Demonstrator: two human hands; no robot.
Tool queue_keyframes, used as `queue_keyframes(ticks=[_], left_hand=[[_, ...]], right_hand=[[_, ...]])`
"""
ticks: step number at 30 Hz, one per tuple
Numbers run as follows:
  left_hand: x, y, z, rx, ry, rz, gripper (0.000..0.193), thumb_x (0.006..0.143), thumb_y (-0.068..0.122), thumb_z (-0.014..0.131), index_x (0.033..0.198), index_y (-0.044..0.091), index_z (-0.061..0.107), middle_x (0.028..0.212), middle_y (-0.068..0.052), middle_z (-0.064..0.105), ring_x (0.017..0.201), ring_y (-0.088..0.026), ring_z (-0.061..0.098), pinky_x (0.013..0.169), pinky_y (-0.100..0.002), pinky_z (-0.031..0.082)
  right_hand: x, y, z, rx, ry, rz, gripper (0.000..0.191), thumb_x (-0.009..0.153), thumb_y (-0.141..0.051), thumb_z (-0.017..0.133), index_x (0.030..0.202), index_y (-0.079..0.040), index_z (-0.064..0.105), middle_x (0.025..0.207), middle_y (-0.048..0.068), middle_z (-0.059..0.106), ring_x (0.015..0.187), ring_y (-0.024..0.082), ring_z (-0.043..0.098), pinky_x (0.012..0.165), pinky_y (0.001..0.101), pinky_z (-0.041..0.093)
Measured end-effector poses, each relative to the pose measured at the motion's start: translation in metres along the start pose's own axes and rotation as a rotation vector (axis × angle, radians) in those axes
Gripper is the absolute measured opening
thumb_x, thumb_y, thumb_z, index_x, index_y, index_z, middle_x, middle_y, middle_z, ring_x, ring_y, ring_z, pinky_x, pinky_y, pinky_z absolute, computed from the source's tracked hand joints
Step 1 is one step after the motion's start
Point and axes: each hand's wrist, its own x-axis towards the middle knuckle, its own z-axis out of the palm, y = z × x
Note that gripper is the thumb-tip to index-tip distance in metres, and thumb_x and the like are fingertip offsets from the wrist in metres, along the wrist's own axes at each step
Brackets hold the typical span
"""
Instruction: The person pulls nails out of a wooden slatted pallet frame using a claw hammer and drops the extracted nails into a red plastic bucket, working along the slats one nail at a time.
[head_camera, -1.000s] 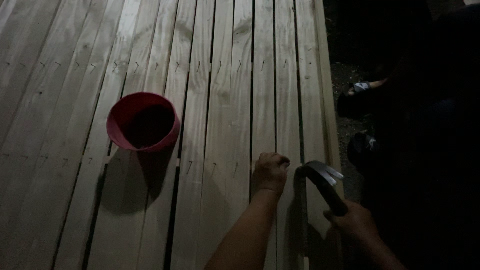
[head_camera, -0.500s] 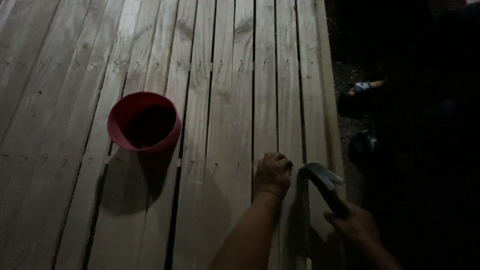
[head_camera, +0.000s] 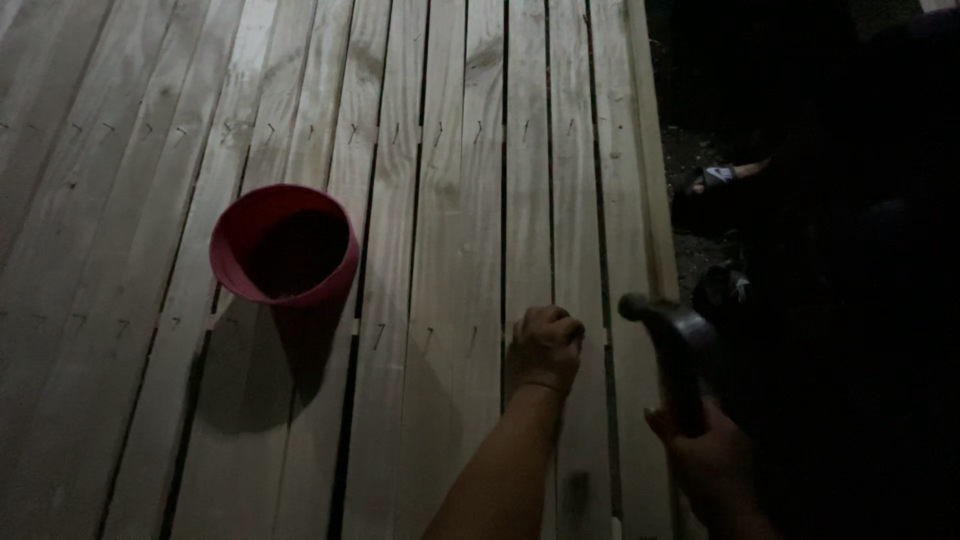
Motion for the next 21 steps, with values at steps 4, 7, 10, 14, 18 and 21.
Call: queue_keyframes(ticks=[4,7,10,14,18,21], left_hand=[[0.008,-0.013,0.012,0.003,0.094,0.14,0.013,0.092,0.017,0.066,0.093,0.021,0.079,0.116,0.005,0.069,0.118,-0.02,0.058,0.108,-0.038,0.045],[0.014,-0.018,0.023,-0.015,0.168,0.18,0.012,0.09,0.016,0.068,0.088,0.02,0.079,0.114,0.003,0.07,0.117,-0.022,0.057,0.106,-0.039,0.044],[0.017,-0.019,0.027,-0.018,0.105,0.06,0.014,0.091,0.016,0.067,0.088,0.021,0.08,0.116,0.003,0.068,0.115,-0.023,0.055,0.104,-0.04,0.042],[0.016,-0.017,0.018,0.017,0.103,0.145,0.012,0.089,0.018,0.069,0.089,0.019,0.081,0.118,0.003,0.068,0.119,-0.02,0.055,0.106,-0.039,0.042],[0.014,-0.013,0.008,0.012,0.0,0.041,0.013,0.094,0.024,0.067,0.095,0.019,0.079,0.12,0.003,0.066,0.121,-0.019,0.054,0.106,-0.038,0.043],[0.013,-0.01,0.005,0.034,-0.018,0.005,0.014,0.095,0.026,0.066,0.098,0.018,0.077,0.121,0.002,0.063,0.121,-0.021,0.053,0.106,-0.039,0.043]], right_hand=[[0.004,0.012,0.012,-0.071,-0.013,-0.056,0.054,0.083,-0.043,0.08,0.122,-0.009,0.064,0.09,0.011,0.07,0.086,0.025,0.067,0.079,0.0456,0.056],[0.008,0.02,0.02,-0.201,0.005,-0.063,0.05,0.087,-0.043,0.077,0.119,-0.006,0.066,0.083,0.016,0.068,0.078,0.03,0.069,0.074,0.0474,0.058],[0.01,0.019,0.026,-0.233,-0.007,-0.078,0.051,0.088,-0.046,0.077,0.115,-0.003,0.068,0.082,0.017,0.066,0.079,0.029,0.067,0.075,0.0455,0.056],[0.009,0.012,0.032,-0.25,0.046,-0.089,0.052,0.087,-0.043,0.078,0.12,-0.005,0.064,0.091,0.016,0.072,0.084,0.029,0.071,0.078,0.0443,0.058],[0.011,0.009,0.039,-0.315,0.026,-0.14,0.051,0.087,-0.043,0.077,0.124,-0.009,0.064,0.102,0.014,0.074,0.093,0.027,0.071,0.083,0.0429,0.056],[0.016,0.007,0.043,-0.35,-0.012,-0.084,0.047,0.089,-0.039,0.075,0.121,-0.004,0.07,0.104,0.015,0.073,0.094,0.029,0.077,0.083,0.0448,0.06]])
